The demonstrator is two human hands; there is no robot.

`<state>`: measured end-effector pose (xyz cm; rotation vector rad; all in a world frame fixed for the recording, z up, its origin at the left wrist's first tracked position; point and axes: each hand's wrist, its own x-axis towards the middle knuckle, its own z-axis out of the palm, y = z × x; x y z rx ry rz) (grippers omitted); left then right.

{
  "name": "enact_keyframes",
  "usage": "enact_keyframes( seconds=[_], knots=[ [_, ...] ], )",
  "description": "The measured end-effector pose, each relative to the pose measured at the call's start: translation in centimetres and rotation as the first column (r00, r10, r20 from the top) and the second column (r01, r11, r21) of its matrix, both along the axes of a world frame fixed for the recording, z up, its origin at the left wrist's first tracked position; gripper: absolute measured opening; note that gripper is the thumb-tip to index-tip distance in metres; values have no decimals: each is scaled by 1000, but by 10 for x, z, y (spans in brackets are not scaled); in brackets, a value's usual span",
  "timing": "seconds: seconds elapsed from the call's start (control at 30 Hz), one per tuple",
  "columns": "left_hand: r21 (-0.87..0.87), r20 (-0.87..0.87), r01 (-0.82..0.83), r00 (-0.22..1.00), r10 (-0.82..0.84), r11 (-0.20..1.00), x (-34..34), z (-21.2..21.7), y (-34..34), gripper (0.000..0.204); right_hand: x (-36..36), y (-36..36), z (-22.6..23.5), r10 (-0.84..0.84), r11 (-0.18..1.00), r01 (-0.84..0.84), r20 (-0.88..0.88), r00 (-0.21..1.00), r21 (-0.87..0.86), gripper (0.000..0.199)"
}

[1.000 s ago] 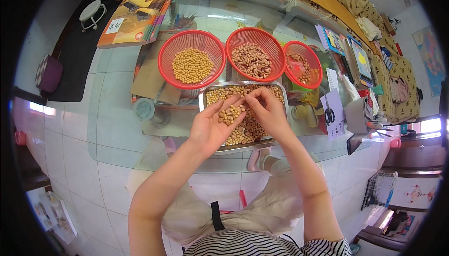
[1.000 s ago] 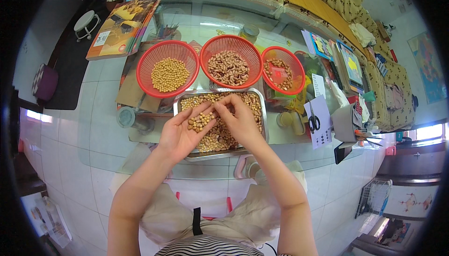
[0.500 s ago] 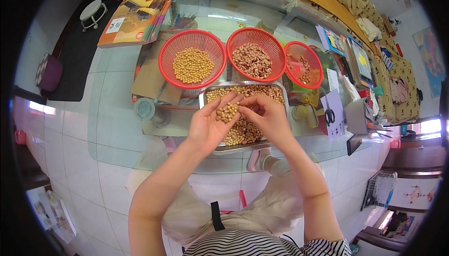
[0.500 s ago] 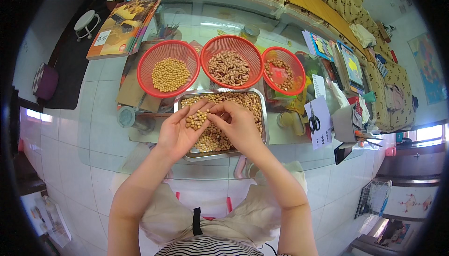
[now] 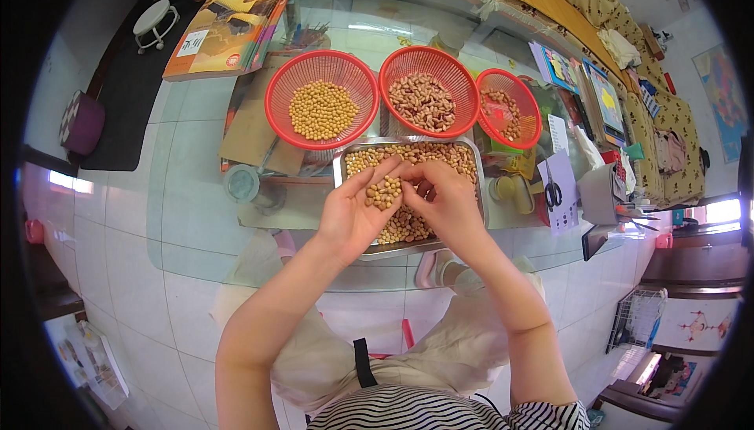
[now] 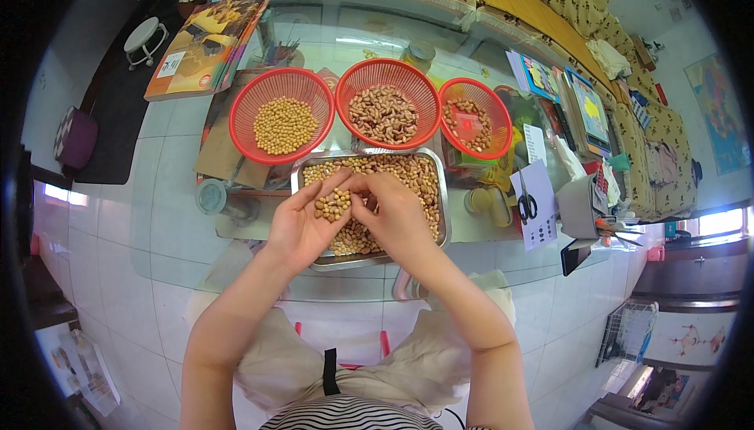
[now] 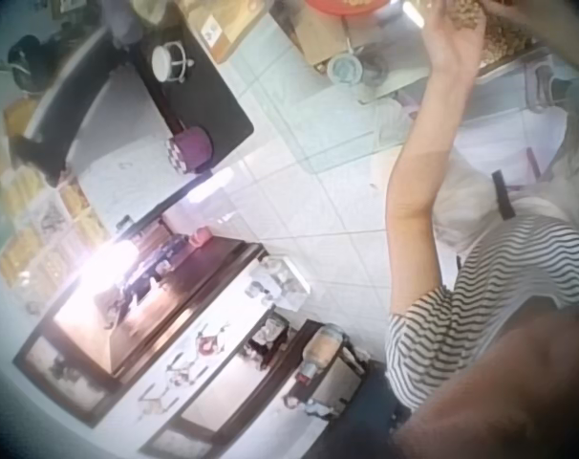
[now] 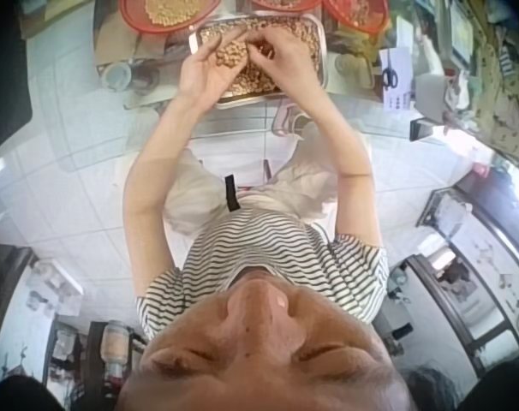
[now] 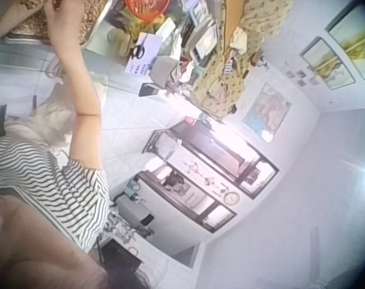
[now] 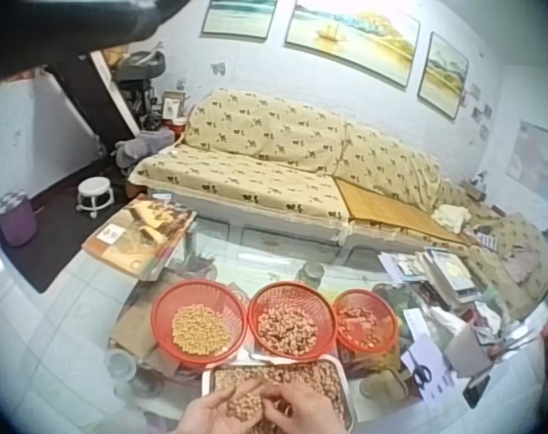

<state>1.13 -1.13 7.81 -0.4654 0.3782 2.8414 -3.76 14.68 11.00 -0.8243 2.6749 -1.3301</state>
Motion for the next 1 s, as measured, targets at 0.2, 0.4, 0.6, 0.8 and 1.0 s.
enact_keyframes(
  seconds=[0.2, 0.4, 0.6, 0.8, 1.0],
  knots=[
    [72, 15, -32, 999, 31, 997, -3, -5, -3, 45, -11, 1, 1, -40, 990, 75, 266, 963, -121, 17],
    [42, 25, -58, 998, 57, 997, -5, -4, -6, 43, -43, -29, 23, 12, 957, 121, 456, 890, -263, 19],
    [71, -19, -52, 998, 54, 996, -8, -6, -6, 41, -71, -60, 12, 75, 963, 3, 279, 957, -269, 24],
    [33, 41, -130, 991, 129, 991, -5, -4, -8, 37, -38, -40, 24, 142, 990, -139, 103, 985, -36, 29],
    [99, 28, -54, 998, 51, 994, -5, -12, -8, 38, -4, -11, 7, 172, 980, -161, -96, 980, 113, 24]
  ],
)
